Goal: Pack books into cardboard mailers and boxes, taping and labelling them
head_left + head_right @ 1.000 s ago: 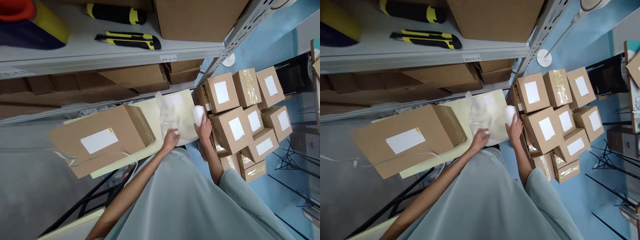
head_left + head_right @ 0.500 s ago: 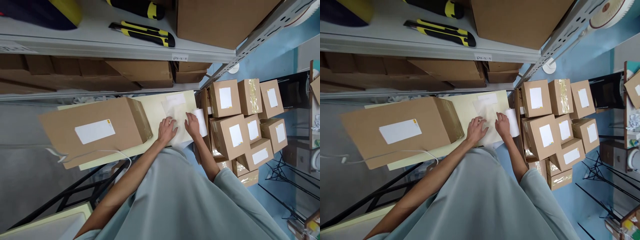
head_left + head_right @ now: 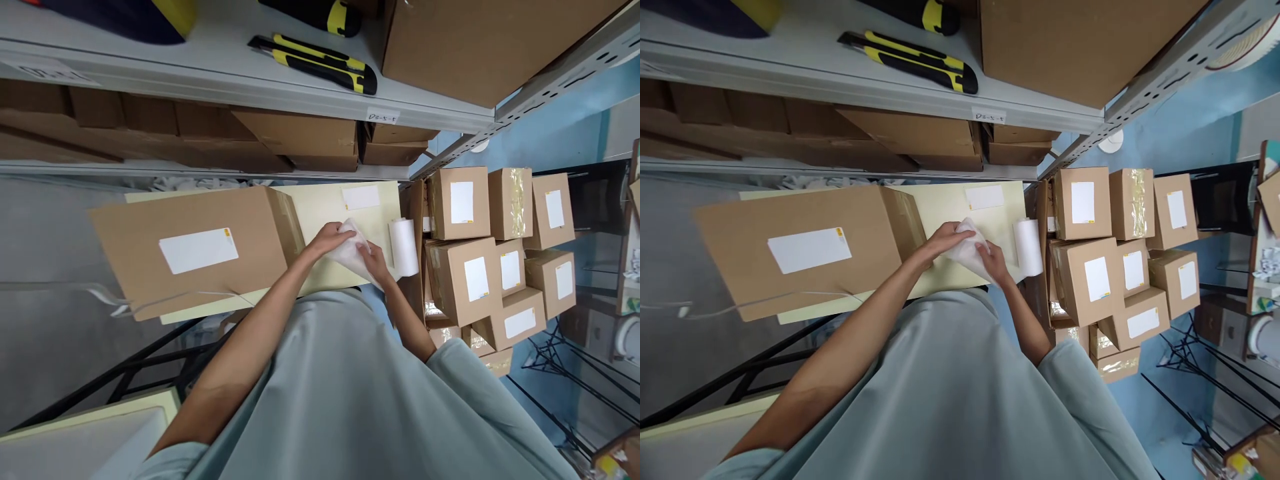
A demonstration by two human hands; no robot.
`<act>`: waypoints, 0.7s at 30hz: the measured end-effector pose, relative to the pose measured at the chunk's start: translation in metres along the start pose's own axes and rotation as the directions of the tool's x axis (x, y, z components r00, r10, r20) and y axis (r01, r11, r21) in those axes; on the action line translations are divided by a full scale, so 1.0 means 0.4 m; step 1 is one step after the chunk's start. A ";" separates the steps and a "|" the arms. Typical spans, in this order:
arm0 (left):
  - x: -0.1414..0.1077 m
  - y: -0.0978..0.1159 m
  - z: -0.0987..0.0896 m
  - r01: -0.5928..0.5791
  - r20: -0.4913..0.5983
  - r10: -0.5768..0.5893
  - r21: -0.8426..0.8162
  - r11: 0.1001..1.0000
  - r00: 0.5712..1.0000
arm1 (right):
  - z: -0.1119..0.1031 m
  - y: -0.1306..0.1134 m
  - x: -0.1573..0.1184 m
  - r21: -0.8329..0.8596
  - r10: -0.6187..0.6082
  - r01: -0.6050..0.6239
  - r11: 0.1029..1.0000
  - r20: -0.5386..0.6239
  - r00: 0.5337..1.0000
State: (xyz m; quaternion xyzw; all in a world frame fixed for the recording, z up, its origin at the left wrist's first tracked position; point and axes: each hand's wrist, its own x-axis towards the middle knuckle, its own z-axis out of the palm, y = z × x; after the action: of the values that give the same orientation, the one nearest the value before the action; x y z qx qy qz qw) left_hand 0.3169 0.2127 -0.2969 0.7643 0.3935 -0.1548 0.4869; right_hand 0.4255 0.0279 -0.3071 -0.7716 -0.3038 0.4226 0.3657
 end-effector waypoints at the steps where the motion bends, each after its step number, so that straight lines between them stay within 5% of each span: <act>1: 0.011 0.008 0.004 0.030 -0.001 -0.030 -0.004 1.000 1.000 | 0.009 0.004 -0.001 -0.012 0.028 -0.028 1.000 -0.033 0.999; 5: 0.025 0.024 0.037 0.113 -0.068 -0.110 0.046 0.992 0.992 | 0.029 0.016 0.018 -0.247 0.119 -0.154 0.957 -0.153 0.981; 9: 0.025 0.013 0.059 0.127 -0.186 -0.116 0.053 0.990 0.976 | 0.001 0.009 0.072 -0.475 -0.040 -0.063 0.878 -0.205 0.978; 13: 0.096 0.010 0.047 0.113 -0.363 -0.132 -0.074 0.991 0.922 | -0.063 -0.012 0.216 -0.478 -0.091 -0.052 0.877 -0.270 0.958; 17: 0.193 0.018 0.033 0.087 -0.351 -0.124 -0.121 0.989 0.928 | -0.093 -0.028 0.371 -0.423 0.074 -0.227 0.877 -0.348 0.934; 21: 0.242 0.010 0.040 0.089 -0.314 -0.128 -0.136 0.987 0.941 | -0.078 -0.024 0.422 -0.396 0.105 -0.262 0.880 -0.375 0.921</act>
State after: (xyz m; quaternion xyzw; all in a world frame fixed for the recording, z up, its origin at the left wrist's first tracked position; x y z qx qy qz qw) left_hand 0.3845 0.2416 -0.3622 0.7259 0.5177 -0.0307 0.4519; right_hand 0.5288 0.1548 -0.3600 -0.9210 -0.2471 0.2357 0.1872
